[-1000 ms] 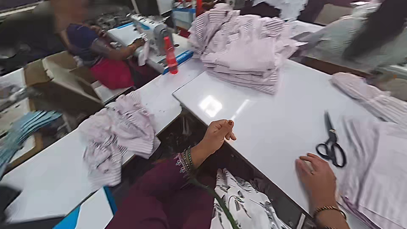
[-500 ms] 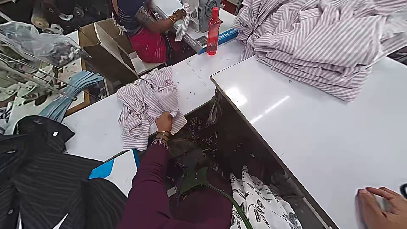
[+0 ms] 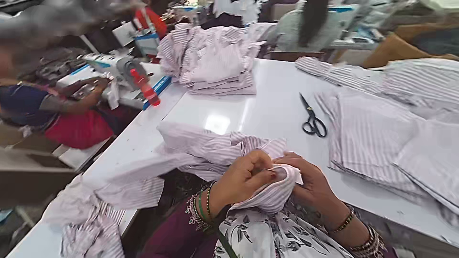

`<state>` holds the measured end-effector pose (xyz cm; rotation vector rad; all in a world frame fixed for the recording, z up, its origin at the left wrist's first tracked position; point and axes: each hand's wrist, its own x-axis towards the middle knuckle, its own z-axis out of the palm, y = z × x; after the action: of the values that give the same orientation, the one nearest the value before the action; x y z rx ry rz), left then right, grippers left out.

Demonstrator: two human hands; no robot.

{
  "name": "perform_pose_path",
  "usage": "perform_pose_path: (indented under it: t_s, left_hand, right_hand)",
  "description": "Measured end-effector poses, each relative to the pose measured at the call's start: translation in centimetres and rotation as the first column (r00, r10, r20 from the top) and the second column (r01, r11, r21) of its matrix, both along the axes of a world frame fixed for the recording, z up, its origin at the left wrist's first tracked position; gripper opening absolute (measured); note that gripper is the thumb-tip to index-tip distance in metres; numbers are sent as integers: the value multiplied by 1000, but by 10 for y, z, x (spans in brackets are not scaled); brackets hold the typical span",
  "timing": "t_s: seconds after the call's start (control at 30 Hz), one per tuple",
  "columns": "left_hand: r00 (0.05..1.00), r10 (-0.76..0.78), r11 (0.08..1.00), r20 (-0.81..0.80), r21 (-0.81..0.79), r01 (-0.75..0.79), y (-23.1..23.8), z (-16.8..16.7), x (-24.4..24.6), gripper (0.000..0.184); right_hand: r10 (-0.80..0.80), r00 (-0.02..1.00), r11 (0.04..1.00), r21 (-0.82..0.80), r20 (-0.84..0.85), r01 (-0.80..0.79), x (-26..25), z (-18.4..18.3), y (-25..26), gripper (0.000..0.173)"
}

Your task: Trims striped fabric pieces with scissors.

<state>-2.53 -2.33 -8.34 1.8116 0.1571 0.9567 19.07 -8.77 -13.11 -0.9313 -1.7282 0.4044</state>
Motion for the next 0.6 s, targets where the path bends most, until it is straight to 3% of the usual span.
perform_pose_path:
  t_s: [0.07,0.17,0.27,0.33,0.4,0.43,0.53,0.57,0.6]
  left_hand:
    - [996,-80,995,-30,-53,79,4,-12,13,14]
    - [950,-181,983,-255,-41,176,2,-43,22,30]
    - [962,-63,977,-264,-212,6,-7,-62,39,24]
    - [983,122,863,-139,-474,-174,-4,-42,62,27]
    - [970,242,690,-21,-699,-187,-1,-9,87,37]
    - [971,236,653,34,-745,-133,-4,4,97,39]
    - [974,59,719,219,-686,111,-21,26,119,39]
    - [965,6,759,261,-629,166,-24,30,123,38]
    - [960,-8,805,279,-568,172,-24,35,125,37]
  right_hand:
    - [31,991,995,-86,-128,-43,11,5,-15,18]
    - [-7,917,983,-170,-398,-66,23,-3,-42,7]
    - [-320,825,947,-161,-466,276,34,-17,-56,6]
    - [-471,745,869,-105,-472,483,45,-21,-68,6]
    - [-484,774,858,-45,-407,512,55,-23,-84,11]
    - [-458,824,881,-51,-334,470,57,-26,-91,19]
    - [-391,920,884,-275,15,379,53,-45,-103,71]
    - [-365,924,847,-372,112,380,50,-53,-104,82]
    - [-338,927,811,-450,160,374,48,-61,-103,79]
